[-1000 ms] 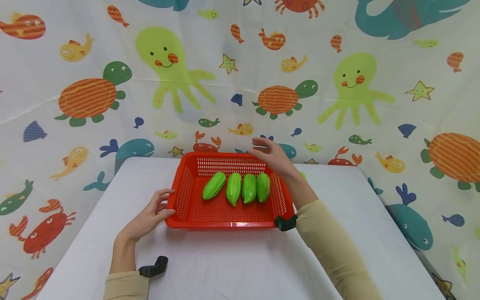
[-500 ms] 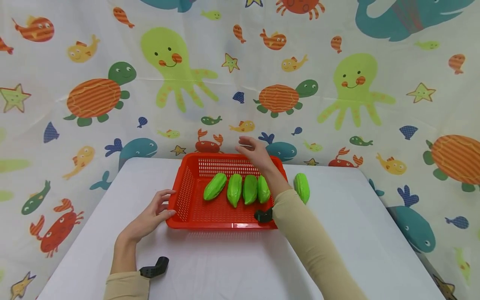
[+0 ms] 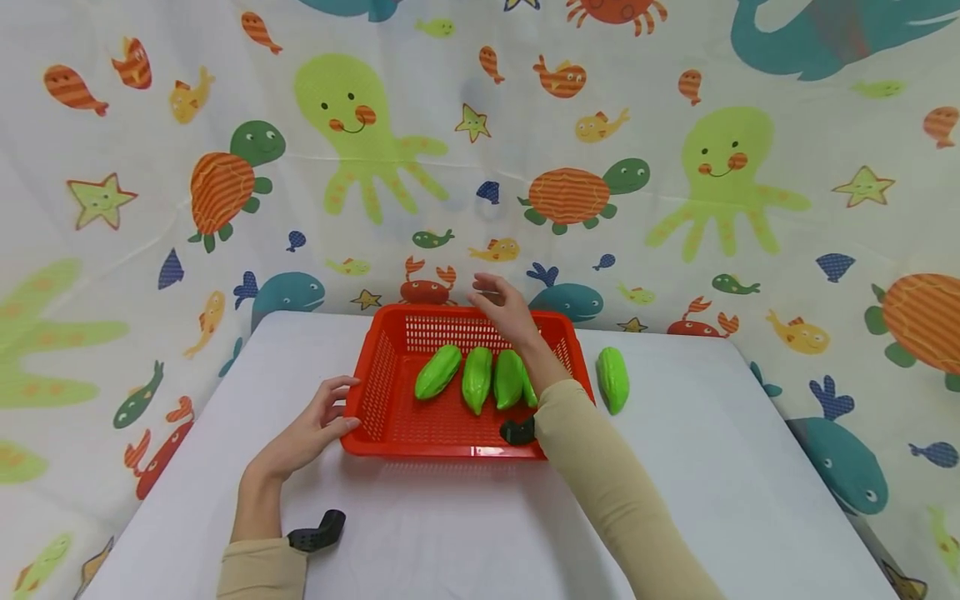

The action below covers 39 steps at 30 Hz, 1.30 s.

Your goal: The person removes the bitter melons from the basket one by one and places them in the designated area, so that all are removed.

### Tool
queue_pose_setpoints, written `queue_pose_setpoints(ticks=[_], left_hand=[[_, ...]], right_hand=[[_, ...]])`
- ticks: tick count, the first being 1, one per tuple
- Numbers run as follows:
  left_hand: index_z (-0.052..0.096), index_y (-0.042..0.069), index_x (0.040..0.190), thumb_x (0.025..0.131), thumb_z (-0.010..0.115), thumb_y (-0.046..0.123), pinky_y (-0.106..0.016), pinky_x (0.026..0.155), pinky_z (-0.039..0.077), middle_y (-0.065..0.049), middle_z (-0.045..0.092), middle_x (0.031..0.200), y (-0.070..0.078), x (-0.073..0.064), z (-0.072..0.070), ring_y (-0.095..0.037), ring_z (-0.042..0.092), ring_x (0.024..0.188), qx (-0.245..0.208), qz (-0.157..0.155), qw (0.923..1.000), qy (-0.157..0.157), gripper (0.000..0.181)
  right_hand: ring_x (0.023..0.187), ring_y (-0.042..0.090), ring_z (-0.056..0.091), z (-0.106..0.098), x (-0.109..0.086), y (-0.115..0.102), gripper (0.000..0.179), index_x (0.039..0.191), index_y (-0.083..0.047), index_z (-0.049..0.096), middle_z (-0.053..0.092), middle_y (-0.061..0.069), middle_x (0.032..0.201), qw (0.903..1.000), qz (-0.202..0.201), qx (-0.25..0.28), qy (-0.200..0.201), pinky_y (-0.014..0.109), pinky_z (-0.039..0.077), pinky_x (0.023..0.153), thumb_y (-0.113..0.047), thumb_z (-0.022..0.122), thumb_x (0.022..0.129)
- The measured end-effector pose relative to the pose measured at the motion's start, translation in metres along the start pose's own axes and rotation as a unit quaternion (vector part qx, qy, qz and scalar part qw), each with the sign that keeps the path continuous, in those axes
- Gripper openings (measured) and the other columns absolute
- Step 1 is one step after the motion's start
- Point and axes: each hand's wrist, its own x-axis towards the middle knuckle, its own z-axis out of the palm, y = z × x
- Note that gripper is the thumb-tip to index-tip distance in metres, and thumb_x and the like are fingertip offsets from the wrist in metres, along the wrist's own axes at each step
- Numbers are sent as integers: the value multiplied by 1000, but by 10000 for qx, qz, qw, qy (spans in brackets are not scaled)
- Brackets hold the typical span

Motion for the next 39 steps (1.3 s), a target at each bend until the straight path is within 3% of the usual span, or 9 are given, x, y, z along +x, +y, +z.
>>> queue_pose_setpoints(ticks=[3,6,10,16,24,33,39], left_hand=[[26,27,146,93,64,30,-53,96,48,-16,29,149,0,2,0,-38,44,128,17,8,10000,7,65],[26,27,146,94,64,30,-53,96,48,-16,30,149,0,4,1,-39,45,128,2,15,10000,9,64],[26,26,146,94,64,29,-52,96,49,-16,30,149,-1,7,1,-38,45,128,-23,21,10000,14,65],[25,25,146,93,65,28,-50,94,50,-16,29,149,-3,13,-4,-39,45,128,-19,59,10000,-17,67],[26,23,146,93,64,27,-51,95,50,-18,29,149,-6,21,-11,-40,45,127,-35,143,9998,-102,66],[25,23,147,93,64,28,-55,96,48,-19,27,150,-4,20,-11,-39,45,127,11,146,9998,-113,66],[25,24,147,93,64,29,-56,96,47,-18,25,152,-4,18,-10,-39,44,128,-5,114,9999,-96,68]], right_hand=[[121,25,55,1,3,3,44,138,-17,54,58,6,132,9998,-4,-56,-167,42,47,100,-26,63,97],[121,25,55,2,5,5,45,139,-16,53,58,7,132,9974,155,-321,-619,41,47,99,-29,63,96],[119,23,56,4,7,6,51,141,-16,52,59,5,131,9845,458,-908,-1430,39,50,95,-34,65,95],[112,32,61,10,9,5,57,143,-7,48,55,12,135,9660,735,-1068,-2238,44,53,92,-29,67,94],[105,30,65,15,14,8,55,141,-4,50,57,14,134,9484,972,-1405,-2670,37,56,86,-26,67,94],[104,36,65,17,12,4,49,139,-6,54,61,12,128,9300,1023,-1775,-3052,34,56,85,-25,66,95],[106,35,65,21,12,5,50,138,-6,54,59,13,129,9240,1008,-1924,-3148,31,56,83,-27,66,94]])
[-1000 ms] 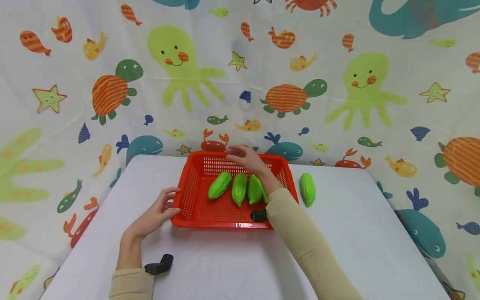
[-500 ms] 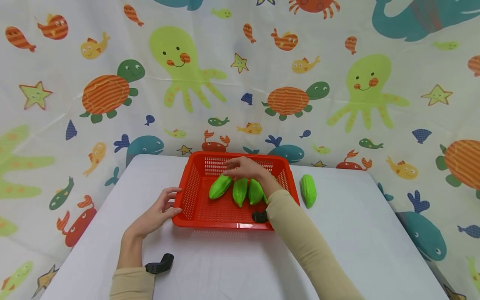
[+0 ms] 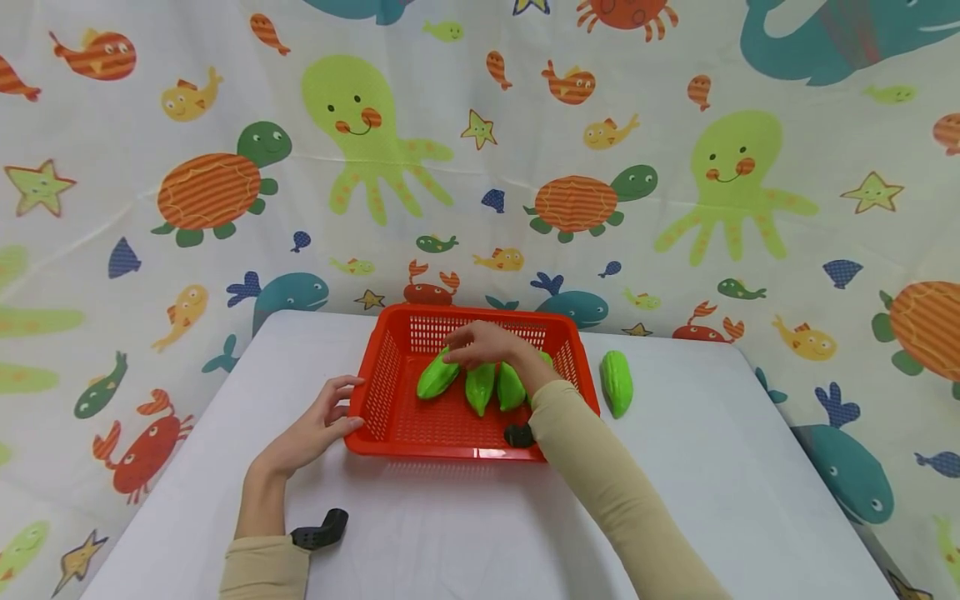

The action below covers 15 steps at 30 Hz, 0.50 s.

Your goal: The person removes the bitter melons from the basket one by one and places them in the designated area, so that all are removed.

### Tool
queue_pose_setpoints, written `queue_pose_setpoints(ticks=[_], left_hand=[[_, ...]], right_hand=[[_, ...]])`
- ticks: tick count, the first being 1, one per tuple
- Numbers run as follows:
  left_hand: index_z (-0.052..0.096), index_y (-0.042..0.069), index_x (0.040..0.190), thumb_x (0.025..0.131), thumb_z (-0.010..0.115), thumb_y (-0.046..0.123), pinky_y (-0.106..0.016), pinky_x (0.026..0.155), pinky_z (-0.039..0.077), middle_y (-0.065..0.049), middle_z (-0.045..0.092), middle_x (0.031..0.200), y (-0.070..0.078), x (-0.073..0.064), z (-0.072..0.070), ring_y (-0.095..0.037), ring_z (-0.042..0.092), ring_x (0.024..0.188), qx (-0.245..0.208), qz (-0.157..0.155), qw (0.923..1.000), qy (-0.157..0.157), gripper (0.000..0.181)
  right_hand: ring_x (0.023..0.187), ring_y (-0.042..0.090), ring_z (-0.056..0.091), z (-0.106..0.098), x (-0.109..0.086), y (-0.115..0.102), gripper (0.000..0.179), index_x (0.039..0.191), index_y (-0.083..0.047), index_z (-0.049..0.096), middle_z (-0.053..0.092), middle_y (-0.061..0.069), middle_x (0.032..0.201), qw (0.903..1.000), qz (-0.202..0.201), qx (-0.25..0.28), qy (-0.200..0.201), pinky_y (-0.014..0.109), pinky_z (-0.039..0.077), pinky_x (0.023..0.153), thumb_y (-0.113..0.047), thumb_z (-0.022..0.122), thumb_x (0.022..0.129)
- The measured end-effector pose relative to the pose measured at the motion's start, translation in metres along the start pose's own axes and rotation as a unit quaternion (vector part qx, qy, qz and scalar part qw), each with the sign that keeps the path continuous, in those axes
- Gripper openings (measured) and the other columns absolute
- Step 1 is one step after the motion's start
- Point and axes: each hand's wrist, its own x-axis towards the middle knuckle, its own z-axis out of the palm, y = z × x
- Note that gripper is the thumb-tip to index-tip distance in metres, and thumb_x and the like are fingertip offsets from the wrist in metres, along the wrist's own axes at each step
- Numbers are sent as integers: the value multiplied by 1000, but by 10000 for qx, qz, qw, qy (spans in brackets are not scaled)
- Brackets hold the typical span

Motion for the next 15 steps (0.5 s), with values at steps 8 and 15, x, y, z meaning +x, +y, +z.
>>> queue_pose_setpoints(ticks=[8,15], left_hand=[[25,26,148,92,66,29,-55,97,47,-16,25,152,5,-7,7,-38,45,128,-19,-40,10000,67,69],[25,24,148,92,65,29,-56,97,47,-17,24,152,8,-15,12,-39,45,128,-9,-63,9999,102,69]], right_hand=[[101,33,68,1,-6,2,50,137,-2,54,60,13,130,9999,98,12,128,31,57,80,-25,65,95],[106,33,66,6,-10,-2,51,139,-4,53,55,13,138,9998,168,-115,-92,31,56,82,-25,66,95]])
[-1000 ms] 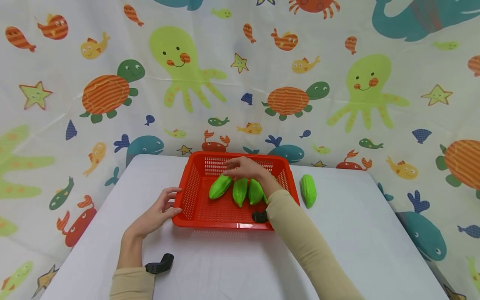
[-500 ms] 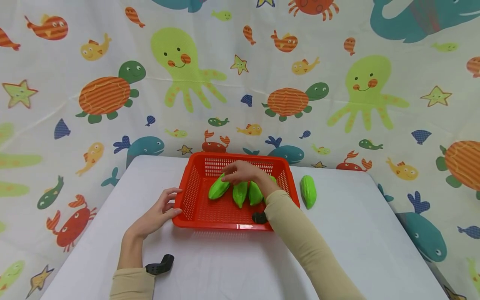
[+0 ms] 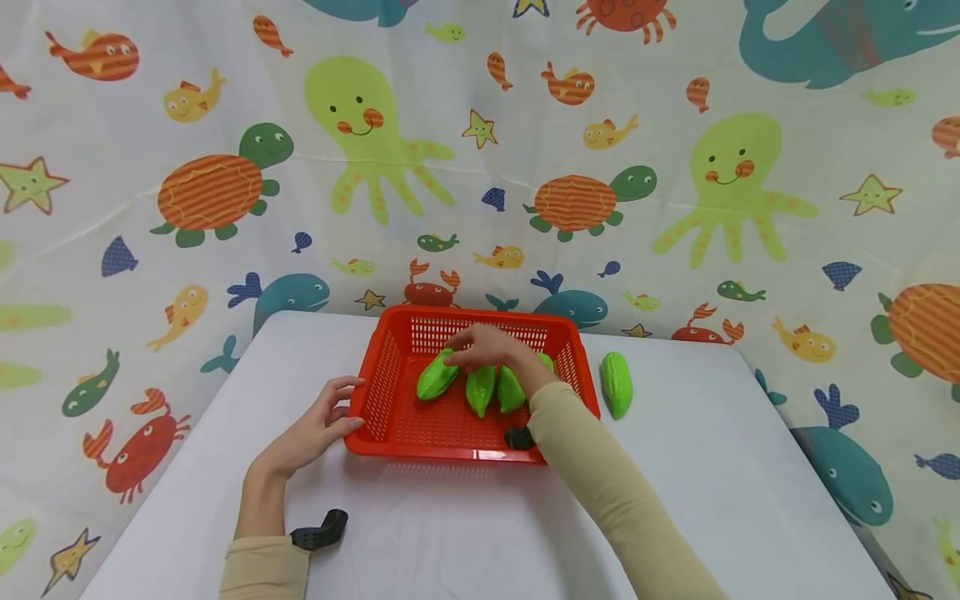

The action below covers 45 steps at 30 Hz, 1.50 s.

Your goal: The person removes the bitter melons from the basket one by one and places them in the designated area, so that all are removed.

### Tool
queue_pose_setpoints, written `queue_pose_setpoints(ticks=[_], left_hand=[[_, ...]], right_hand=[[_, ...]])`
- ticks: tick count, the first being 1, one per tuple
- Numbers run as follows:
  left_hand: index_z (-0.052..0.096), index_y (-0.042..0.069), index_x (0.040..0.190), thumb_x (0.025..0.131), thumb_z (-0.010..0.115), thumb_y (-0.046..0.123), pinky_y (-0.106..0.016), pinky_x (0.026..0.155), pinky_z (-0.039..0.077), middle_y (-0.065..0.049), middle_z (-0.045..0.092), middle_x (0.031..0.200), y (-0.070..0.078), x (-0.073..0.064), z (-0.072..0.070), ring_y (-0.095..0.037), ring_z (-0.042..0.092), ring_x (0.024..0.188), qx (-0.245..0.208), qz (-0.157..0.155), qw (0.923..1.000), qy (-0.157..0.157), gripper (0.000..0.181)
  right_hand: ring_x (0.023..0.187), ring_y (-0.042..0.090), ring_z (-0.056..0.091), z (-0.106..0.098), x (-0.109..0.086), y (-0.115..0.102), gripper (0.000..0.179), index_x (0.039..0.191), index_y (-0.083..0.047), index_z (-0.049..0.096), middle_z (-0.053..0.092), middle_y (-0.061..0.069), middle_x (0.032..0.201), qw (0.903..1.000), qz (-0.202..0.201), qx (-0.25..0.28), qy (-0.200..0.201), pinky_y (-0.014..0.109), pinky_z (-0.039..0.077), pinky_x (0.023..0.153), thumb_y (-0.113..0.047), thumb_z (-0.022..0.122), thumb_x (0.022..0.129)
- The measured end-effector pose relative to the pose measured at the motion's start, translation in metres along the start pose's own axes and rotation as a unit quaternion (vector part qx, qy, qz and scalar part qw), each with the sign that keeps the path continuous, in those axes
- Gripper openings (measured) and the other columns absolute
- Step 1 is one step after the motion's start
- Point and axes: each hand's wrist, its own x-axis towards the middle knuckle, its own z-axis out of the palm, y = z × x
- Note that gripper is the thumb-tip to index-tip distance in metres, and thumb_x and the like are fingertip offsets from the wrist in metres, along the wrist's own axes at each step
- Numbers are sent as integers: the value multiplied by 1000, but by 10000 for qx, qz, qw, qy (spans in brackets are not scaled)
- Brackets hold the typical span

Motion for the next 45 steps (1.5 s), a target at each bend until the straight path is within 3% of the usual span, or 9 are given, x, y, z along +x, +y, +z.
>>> queue_pose_setpoints(ticks=[12,20,33,45], left_hand=[[25,23,148,94,64,26,-54,96,48,-19,24,152,0,0,0,-40,45,128,-54,-23,10000,-32,67],[25,23,148,93,64,26,-53,95,49,-19,25,152,1,-1,-1,-40,45,128,-47,1,10000,-29,68],[25,23,148,94,63,26,-53,95,49,-19,26,151,-2,-2,-3,-40,46,127,-37,20,10000,-78,66],[25,29,147,93,64,29,-55,97,47,-16,27,151,-4,-1,-3,-38,45,128,11,-54,10000,-2,66]], right_hand=[[96,28,70,4,9,-7,45,131,-8,62,62,11,126,9979,41,-622,-160,28,56,79,-30,69,92],[95,28,70,8,8,-13,44,131,-10,62,64,10,121,9980,173,-591,-140,31,56,81,-30,69,92],[103,29,67,13,13,-10,57,142,-5,50,52,12,140,9988,249,-341,-243,33,56,83,-28,68,93],[95,25,68,16,15,-15,46,135,-10,59,64,6,117,9927,1,-1144,-381,24,53,77,-29,66,94]])
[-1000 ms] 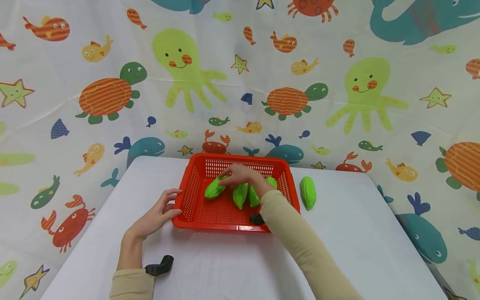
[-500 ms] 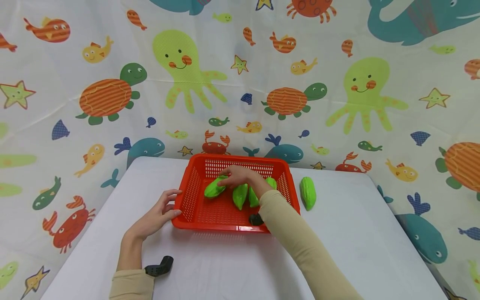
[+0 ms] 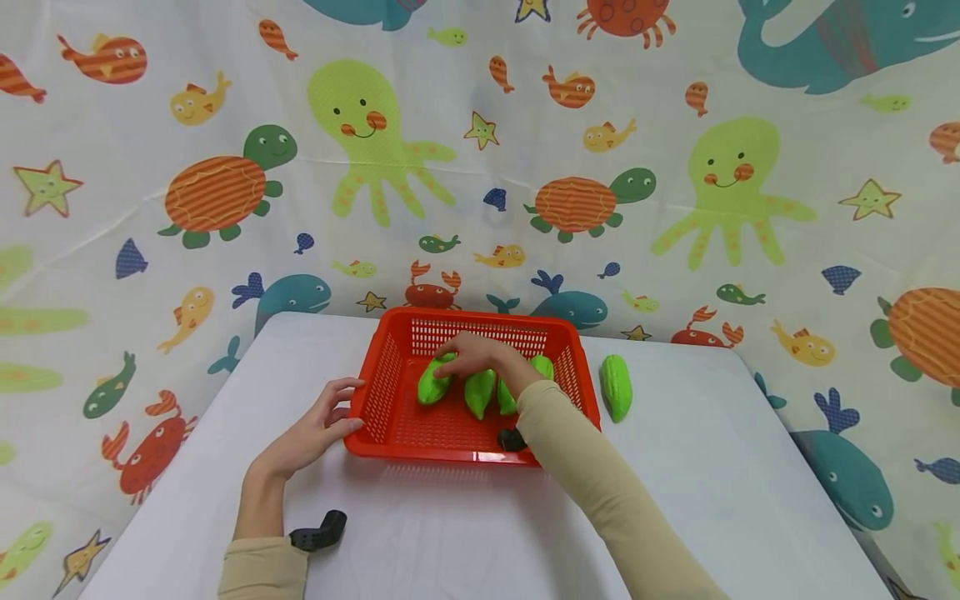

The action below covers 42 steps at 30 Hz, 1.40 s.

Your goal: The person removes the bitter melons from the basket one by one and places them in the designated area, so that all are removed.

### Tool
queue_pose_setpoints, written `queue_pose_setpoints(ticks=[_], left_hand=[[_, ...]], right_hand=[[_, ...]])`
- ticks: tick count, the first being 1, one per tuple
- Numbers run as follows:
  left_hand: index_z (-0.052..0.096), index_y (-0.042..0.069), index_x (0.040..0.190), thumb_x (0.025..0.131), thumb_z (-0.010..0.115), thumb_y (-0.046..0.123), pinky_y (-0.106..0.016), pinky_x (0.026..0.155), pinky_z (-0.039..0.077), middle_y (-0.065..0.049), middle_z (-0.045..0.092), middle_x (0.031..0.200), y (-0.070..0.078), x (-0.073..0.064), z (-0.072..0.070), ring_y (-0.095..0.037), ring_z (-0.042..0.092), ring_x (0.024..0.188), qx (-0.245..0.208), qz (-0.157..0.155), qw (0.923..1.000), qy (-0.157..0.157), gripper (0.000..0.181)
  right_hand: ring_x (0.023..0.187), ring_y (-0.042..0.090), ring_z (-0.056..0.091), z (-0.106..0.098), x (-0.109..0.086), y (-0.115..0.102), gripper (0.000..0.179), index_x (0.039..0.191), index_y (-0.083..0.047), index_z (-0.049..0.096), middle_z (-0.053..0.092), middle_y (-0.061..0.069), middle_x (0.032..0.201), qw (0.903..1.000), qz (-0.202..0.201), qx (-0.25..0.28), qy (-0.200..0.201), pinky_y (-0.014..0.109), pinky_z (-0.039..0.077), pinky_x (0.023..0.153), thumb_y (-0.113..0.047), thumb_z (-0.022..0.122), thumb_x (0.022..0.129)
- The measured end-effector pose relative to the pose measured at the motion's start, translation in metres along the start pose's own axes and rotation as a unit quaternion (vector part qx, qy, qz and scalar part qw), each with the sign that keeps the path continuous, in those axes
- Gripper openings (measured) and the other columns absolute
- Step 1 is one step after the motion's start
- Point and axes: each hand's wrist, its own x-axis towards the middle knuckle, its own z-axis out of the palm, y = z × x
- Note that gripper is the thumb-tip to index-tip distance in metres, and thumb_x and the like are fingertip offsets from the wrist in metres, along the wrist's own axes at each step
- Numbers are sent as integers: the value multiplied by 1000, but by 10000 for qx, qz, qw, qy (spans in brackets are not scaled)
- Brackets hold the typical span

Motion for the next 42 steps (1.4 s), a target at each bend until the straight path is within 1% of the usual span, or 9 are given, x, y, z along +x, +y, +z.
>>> queue_pose_setpoints(ticks=[4,6,8,11,18,21,26,33,42], left_hand=[[26,30,147,93,64,29,-55,98,46,-14,27,151,0,0,0,-37,46,127,-14,2,10000,8,66],[25,29,147,93,65,29,-55,98,47,-15,27,151,0,0,0,-38,46,127,-25,31,10000,-15,67],[25,27,148,93,65,29,-55,97,47,-16,27,151,0,-1,0,-38,46,127,-17,65,10000,-31,67],[24,24,148,93,64,29,-55,97,47,-17,26,151,0,-2,0,-39,46,127,-14,115,9999,-57,68],[25,26,148,93,65,30,-54,97,47,-17,25,152,0,-2,0,-38,45,128,20,-36,10000,-20,68],[24,25,148,94,64,29,-55,98,47,-18,24,152,0,-2,0,-39,45,128,24,14,10000,-51,68],[24,24,148,94,64,28,-55,97,47,-18,24,152,0,-3,0,-39,46,127,0,79,10000,-37,68],[24,24,149,93,66,29,-55,97,47,-17,24,153,1,-3,1,-39,45,128,-55,43,10000,-48,70],[24,24,149,93,65,30,-56,98,46,-17,25,152,2,-3,0,-39,45,128,9,19,10000,-45,70]], right_hand=[[95,17,60,1,-1,-1,46,134,-13,60,62,3,121,9994,-134,-327,42,25,49,84,-31,67,93],[99,14,56,2,0,-1,46,134,-13,61,61,2,124,9988,-208,-451,34,26,46,90,-31,68,92],[103,14,52,2,0,-2,46,134,-13,61,61,2,127,9979,-286,-575,37,27,44,96,-29,70,91],[108,15,53,4,1,-4,47,134,-11,61,61,3,128,9964,-352,-765,42,29,42,101,-26,71,91],[115,18,53,6,3,-9,48,134,-10,60,60,6,131,9933,-372,-1092,33,31,41,104,-25,72,90],[118,18,52,6,3,-10,48,134,-10,59,58,6,133,9924,-360,-1173,1,32,40,105,-23,71,90],[119,18,50,6,4,-8,50,137,-11,57,56,6,136,9942,-270,-1036,-50,32,39,106,-21,72,90],[120,19,47,6,1,-6,56,142,-16,53,51,6,140,9975,62,-668,-215,37,37,109,-20,73,89],[125,19,46,5,2,-6,58,143,-15,51,50,6,143,9954,-7,-930,-245,36,36,110,-22,72,89]])
